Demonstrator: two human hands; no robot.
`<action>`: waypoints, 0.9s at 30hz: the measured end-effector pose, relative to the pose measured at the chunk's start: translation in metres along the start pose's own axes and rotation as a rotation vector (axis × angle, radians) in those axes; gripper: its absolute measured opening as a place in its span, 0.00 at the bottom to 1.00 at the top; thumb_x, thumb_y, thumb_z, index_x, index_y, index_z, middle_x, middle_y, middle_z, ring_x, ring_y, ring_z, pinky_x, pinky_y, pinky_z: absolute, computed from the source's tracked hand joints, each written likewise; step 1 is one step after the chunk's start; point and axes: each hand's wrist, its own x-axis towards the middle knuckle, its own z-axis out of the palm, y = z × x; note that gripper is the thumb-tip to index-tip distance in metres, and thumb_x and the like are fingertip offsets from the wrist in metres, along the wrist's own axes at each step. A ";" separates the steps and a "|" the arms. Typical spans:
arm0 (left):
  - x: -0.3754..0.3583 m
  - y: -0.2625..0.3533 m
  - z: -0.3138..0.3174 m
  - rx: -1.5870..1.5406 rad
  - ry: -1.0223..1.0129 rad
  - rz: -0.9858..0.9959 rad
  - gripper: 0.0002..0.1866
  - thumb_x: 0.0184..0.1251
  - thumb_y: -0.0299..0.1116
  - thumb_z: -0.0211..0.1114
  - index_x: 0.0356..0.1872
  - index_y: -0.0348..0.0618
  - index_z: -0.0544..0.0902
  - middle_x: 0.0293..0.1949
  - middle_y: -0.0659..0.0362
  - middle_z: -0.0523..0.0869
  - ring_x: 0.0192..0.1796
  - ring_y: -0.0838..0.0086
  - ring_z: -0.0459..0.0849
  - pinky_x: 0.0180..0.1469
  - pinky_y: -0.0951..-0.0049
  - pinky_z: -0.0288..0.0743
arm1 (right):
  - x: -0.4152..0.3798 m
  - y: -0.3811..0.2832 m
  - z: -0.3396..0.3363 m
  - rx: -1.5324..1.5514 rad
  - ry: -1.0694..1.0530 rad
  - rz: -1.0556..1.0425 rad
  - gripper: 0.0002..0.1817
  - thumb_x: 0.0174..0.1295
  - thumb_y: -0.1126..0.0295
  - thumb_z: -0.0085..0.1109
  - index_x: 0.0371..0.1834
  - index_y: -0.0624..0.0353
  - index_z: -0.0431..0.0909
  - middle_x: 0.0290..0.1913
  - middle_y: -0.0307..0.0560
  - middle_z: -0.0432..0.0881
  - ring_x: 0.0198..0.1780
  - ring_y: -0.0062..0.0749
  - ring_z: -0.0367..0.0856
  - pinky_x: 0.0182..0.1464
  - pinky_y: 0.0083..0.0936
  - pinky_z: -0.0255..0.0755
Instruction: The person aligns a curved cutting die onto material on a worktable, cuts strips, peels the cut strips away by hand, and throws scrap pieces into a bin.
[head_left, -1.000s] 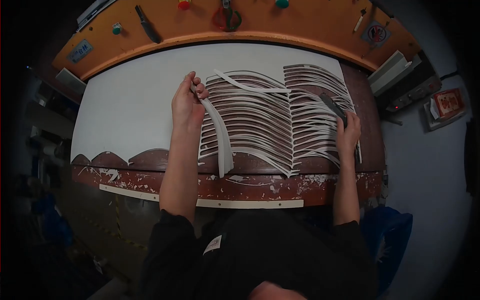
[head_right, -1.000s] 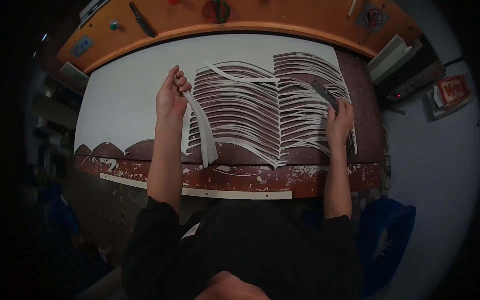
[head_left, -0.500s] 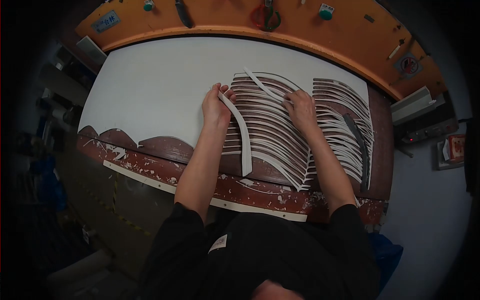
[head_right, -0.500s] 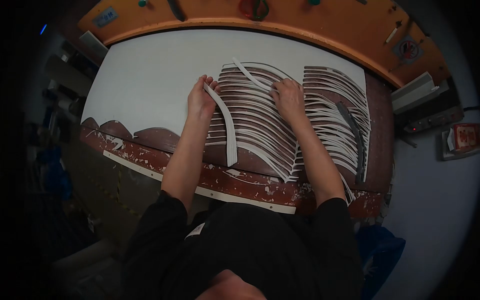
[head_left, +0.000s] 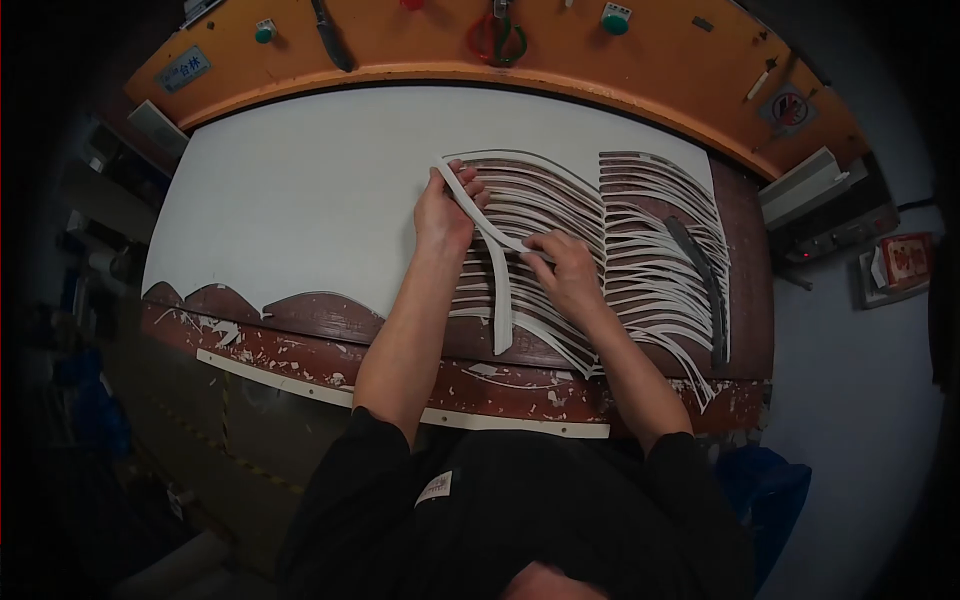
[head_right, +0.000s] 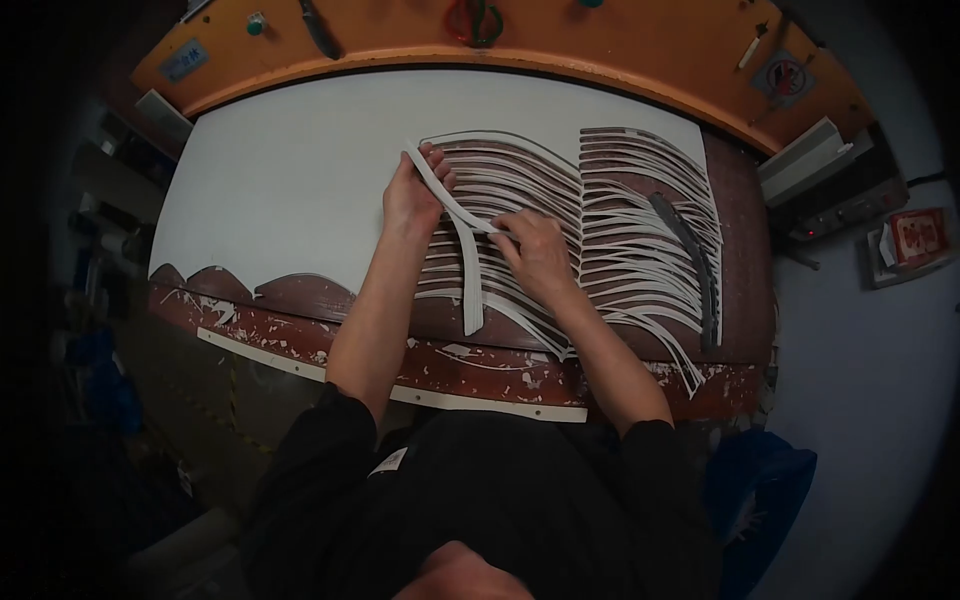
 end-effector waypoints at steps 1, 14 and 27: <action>0.012 0.000 -0.019 -0.004 -0.072 0.011 0.27 0.88 0.54 0.41 0.57 0.38 0.76 0.37 0.56 0.80 0.33 0.71 0.78 0.35 0.69 0.74 | -0.002 0.003 0.002 0.002 0.005 -0.009 0.11 0.66 0.67 0.68 0.48 0.58 0.85 0.44 0.48 0.86 0.48 0.46 0.84 0.56 0.43 0.71; 0.023 0.030 -0.002 0.823 -0.142 0.245 0.22 0.85 0.46 0.55 0.51 0.32 0.81 0.32 0.58 0.83 0.31 0.75 0.80 0.34 0.71 0.75 | 0.079 0.111 -0.023 -0.422 0.110 0.227 0.10 0.69 0.69 0.61 0.46 0.58 0.89 0.45 0.60 0.85 0.48 0.56 0.86 0.53 0.46 0.81; 0.091 0.012 -0.027 1.729 -0.303 0.824 0.18 0.80 0.43 0.58 0.39 0.37 0.84 0.34 0.42 0.87 0.41 0.44 0.84 0.50 0.45 0.74 | 0.086 0.102 -0.029 -0.315 -0.023 0.381 0.11 0.66 0.66 0.66 0.45 0.61 0.87 0.48 0.58 0.84 0.52 0.53 0.85 0.57 0.44 0.79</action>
